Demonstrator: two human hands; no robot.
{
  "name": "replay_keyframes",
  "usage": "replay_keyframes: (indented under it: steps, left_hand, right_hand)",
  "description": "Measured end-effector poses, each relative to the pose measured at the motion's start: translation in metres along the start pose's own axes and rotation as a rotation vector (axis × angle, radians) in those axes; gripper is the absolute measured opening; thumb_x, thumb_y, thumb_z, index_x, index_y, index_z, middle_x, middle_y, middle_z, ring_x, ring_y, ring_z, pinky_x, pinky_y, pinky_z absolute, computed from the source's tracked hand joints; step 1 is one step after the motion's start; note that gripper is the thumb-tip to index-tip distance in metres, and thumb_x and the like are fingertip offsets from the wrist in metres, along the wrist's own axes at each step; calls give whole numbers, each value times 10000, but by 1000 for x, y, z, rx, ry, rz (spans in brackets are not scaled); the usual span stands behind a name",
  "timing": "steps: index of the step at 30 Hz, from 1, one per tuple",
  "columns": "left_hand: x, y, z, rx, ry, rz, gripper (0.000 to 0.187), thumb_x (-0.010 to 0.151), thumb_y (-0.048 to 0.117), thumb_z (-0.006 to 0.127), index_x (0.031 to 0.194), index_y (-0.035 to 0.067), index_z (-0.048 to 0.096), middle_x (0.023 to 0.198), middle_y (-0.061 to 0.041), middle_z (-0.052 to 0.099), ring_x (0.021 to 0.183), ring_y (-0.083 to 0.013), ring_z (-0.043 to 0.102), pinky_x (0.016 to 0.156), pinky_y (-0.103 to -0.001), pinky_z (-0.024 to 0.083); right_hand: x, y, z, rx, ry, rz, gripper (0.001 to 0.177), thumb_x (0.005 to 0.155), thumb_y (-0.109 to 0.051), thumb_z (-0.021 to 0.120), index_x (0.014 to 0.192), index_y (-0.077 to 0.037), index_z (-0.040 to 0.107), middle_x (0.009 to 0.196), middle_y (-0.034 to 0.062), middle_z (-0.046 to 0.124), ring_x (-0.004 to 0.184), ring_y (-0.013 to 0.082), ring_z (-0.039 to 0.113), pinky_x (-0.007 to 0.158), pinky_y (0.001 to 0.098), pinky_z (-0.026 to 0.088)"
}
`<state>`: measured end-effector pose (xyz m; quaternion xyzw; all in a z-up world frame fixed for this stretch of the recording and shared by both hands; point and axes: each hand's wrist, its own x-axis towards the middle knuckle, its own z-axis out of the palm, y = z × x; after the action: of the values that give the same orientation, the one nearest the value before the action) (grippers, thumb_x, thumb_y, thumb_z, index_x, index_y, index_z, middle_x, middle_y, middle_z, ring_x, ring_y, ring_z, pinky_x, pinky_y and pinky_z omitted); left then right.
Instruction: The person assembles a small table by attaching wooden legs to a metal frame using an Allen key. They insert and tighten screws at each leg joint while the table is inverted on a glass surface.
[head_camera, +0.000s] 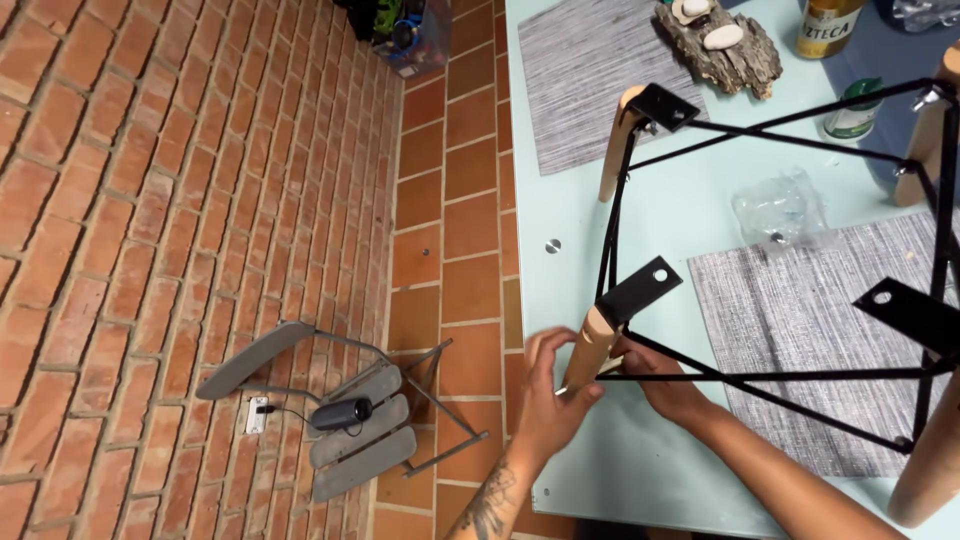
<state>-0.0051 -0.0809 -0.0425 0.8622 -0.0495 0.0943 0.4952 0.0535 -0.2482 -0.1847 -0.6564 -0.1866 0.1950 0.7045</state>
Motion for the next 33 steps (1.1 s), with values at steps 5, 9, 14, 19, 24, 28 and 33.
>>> replay_keyframes:
  steps: [5, 9, 14, 19, 24, 28, 33]
  left_hand:
    - [10, -22, -5, 57, -86, 197, 499, 912, 463, 660, 1107, 6, 613, 1204, -89, 533, 1154, -288, 471, 995, -423, 434]
    - [11, -38, -2, 61, -135, 169, 338, 817, 299, 759, 891, 23, 579, 1068, -54, 495, 1026, -260, 445, 891, -375, 420]
    - [8, -70, 8, 28, -12, 332, 521, 920, 588, 701, 866, 72, 652, 980, -66, 534, 964, -294, 516, 878, -404, 475]
    - [12, -54, 9, 75, 37, 382, 524, 931, 551, 721, 811, 53, 610, 953, -89, 528, 964, -343, 532, 879, -426, 486]
    - [15, -44, 6, 96, 91, 438, 557, 928, 530, 735, 750, 28, 574, 891, -107, 523, 867, -352, 525, 1005, -566, 483]
    - [15, -48, 8, 75, 91, 459, 557, 922, 518, 749, 739, 19, 582, 884, -105, 522, 859, -342, 529, 1019, -593, 473]
    - [13, -56, 7, 66, 64, 412, 558, 917, 535, 743, 779, 7, 629, 916, -119, 526, 940, -392, 555, 1015, -625, 468]
  right_hand:
    - [12, 4, -2, -47, -62, -24, 637, 950, -647, 327, 1055, -154, 717, 920, 27, 695, 865, 177, 630, 790, 356, 505]
    - [14, -37, -6, -10, -156, -21, 510, 1029, -484, 350, 990, -160, 742, 661, -7, 456, 622, 136, 358, 613, 316, 332]
    - [18, -26, -4, 251, -109, 50, 496, 1100, -403, 438, 700, -133, 552, 566, -5, 458, 514, 121, 365, 506, 276, 353]
    - [18, -33, -6, 219, -73, 392, 534, 1059, -489, 530, 680, -113, 533, 533, 40, 436, 440, 146, 375, 403, 265, 327]
    - [17, -101, -13, 275, -112, 681, 455, 985, -441, 543, 689, -107, 459, 518, -3, 351, 386, 102, 278, 320, 221, 185]
    - [14, -108, -12, 182, -80, 721, 385, 974, -358, 511, 668, -128, 479, 526, -17, 323, 369, 101, 247, 309, 220, 188]
    - [16, -72, -31, 5, -46, 121, 301, 956, -306, 595, 733, -111, 645, 637, 59, 564, 660, 210, 524, 633, 325, 448]
